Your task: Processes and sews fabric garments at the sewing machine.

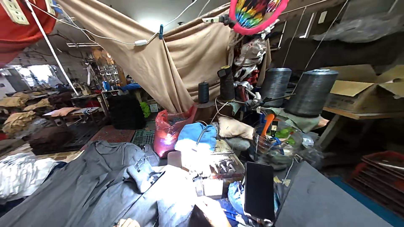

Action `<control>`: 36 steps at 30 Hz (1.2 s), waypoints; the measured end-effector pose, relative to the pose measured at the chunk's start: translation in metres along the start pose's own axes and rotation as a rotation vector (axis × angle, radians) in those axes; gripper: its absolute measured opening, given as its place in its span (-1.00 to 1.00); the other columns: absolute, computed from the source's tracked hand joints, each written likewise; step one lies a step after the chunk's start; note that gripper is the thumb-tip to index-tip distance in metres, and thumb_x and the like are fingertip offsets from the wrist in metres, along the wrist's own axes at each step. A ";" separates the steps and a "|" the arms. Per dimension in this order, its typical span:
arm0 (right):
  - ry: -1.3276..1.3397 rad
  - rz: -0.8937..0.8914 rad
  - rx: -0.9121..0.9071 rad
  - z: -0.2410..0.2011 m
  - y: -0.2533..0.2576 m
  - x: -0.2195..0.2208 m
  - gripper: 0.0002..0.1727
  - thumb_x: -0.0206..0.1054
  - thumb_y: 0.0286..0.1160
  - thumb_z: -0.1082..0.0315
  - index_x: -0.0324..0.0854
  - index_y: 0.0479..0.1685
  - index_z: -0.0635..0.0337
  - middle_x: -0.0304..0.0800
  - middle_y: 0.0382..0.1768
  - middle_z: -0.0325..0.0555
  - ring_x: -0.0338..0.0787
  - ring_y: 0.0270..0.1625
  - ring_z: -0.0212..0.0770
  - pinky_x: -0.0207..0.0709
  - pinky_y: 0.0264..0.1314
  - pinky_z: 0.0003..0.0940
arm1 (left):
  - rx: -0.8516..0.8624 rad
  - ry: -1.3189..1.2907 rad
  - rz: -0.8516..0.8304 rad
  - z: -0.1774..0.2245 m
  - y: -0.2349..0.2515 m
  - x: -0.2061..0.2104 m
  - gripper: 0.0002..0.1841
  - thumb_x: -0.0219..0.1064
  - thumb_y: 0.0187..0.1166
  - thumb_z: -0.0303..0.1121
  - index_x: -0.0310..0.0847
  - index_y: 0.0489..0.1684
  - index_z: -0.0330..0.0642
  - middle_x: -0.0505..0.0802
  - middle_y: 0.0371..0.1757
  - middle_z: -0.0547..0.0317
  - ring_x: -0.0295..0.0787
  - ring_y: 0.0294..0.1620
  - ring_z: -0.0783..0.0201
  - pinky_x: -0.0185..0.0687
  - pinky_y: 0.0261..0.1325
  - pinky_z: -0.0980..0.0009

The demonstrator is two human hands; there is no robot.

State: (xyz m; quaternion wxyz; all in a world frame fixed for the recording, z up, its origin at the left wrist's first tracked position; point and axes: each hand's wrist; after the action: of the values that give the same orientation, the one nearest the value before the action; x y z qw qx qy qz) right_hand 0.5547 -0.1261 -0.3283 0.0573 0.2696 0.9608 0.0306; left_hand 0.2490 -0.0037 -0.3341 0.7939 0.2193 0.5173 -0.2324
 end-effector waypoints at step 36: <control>0.192 0.031 0.070 0.002 -0.012 0.017 -0.91 0.39 0.44 0.51 0.77 -0.38 0.28 0.75 -0.45 -0.30 0.66 -0.33 -0.54 0.56 -0.13 -0.51 | -0.033 0.015 0.251 0.084 0.080 -0.038 -0.74 0.27 0.61 -0.33 0.81 0.02 -0.29 0.89 0.09 -0.17 0.82 0.22 -0.17 0.65 0.32 -0.14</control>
State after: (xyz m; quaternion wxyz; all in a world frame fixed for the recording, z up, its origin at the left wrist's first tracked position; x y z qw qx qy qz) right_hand 0.5344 -0.1278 -0.3327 -0.0450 0.2822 0.9580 0.0237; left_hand 0.3435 0.0154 -0.2590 0.8164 0.2710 0.4955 -0.1210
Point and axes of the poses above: each hand's wrist, its own y-axis towards the middle knuckle, its own x-axis out of the palm, z = x × y
